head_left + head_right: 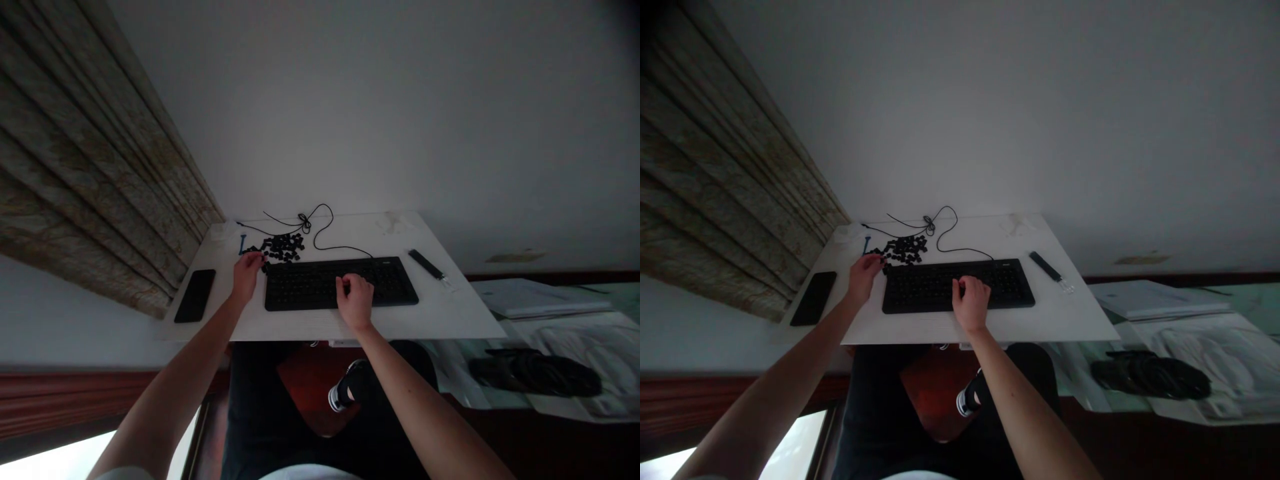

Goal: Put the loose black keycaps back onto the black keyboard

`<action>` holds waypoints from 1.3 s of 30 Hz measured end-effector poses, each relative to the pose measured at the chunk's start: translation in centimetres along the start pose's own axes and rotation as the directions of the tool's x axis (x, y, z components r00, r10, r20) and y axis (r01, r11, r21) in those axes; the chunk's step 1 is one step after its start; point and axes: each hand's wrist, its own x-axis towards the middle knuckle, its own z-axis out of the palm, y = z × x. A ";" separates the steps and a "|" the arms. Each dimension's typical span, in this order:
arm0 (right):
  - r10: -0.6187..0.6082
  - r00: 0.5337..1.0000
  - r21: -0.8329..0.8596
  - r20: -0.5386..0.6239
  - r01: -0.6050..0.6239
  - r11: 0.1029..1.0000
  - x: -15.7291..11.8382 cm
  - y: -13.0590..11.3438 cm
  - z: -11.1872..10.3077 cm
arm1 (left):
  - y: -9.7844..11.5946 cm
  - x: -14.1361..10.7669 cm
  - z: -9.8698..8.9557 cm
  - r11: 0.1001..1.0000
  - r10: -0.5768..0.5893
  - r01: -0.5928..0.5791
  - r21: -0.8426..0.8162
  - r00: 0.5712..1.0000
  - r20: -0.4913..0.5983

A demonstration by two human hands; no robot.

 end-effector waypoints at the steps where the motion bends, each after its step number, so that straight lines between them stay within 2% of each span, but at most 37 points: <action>1: -0.029 0.999 0.021 0.014 0.028 0.999 -0.1 -0.1 0.0 | 0.6 -0.8 0.9 0.980 -0.064 0.073 -0.186 0.997 0.053; 2: -0.058 0.998 0.042 0.029 0.057 0.998 -0.1 -0.2 -0.1 | 1.2 -1.7 1.9 0.937 -0.105 0.147 -0.316 0.983 0.148; 4: -0.113 0.992 0.077 0.064 0.108 0.991 -0.3 -0.4 -0.3 | 2.4 -3.8 3.9 0.855 -0.131 0.254 -0.451 0.949 0.286; 8: -0.193 0.972 0.110 0.135 0.178 0.978 -0.6 -0.9 -0.9 | 3.8 -7.8 7.3 0.750 -0.200 0.423 -0.508 0.877 0.436; 10: -0.222 0.958 0.120 0.180 0.203 0.972 -0.7 -1.1 -1.2 | 3.9 -9.2 8.6 0.707 -0.231 0.475 -0.524 0.855 0.464; 13: -0.272 0.932 0.148 0.238 0.242 0.959 -0.9 -1.0 -1.3 | 3.5 -10.4 10.1 0.674 -0.274 0.505 -0.539 0.849 0.452; 16: -0.313 0.913 0.165 0.262 0.277 0.946 -1.0 -0.9 -1.3 | 3.2 -10.9 10.9 0.707 -0.300 0.491 -0.508 0.860 0.413; 20: -0.312 0.916 0.174 0.250 0.275 0.946 -1.1 -0.7 -0.9 | 3.0 -11.0 11.0 0.750 -0.300 0.471 -0.464 0.868 0.395; 23: -0.272 0.937 0.184 0.217 0.234 0.955 -1.0 -0.7 -0.8 | 2.7 -10.7 10.2 0.834 -0.225 0.370 -0.409 0.905 0.360; 25: -0.244 0.949 0.185 0.198 0.208 0.961 -0.9 -0.7 -0.9 | 2.4 -10.3 8.9 0.940 -0.121 0.204 -0.272 0.948 0.293; 27: -0.231 0.954 0.177 0.191 0.197 0.964 -0.9 -0.7 -0.9 | 2.0 -9.7 7.2 0.999 0.023 -0.016 -0.035 0.974 0.224; 30: -0.220 0.958 0.160 0.186 0.192 0.968 -0.9 -0.7 -0.9 | 1.2 -8.7 4.2 0.914 0.228 -0.280 0.292 0.953 0.202; 32: -0.211 0.960 0.157 0.186 0.183 0.971 -0.9 -0.7 -0.8 | 0.6 -8.2 2.6 0.821 0.299 -0.374 0.432 0.925 0.233; 35: -0.193 0.962 0.151 0.193 0.165 0.975 -0.9 -0.8 -0.8 | -0.2 -7.9 1.5 0.730 0.332 -0.420 0.538 0.907 0.258; 39: -0.158 0.968 0.153 0.196 0.129 0.980 -1.0 -0.8 -0.6 | -0.7 -7.9 1.6 0.722 0.348 -0.423 0.547 0.906 0.242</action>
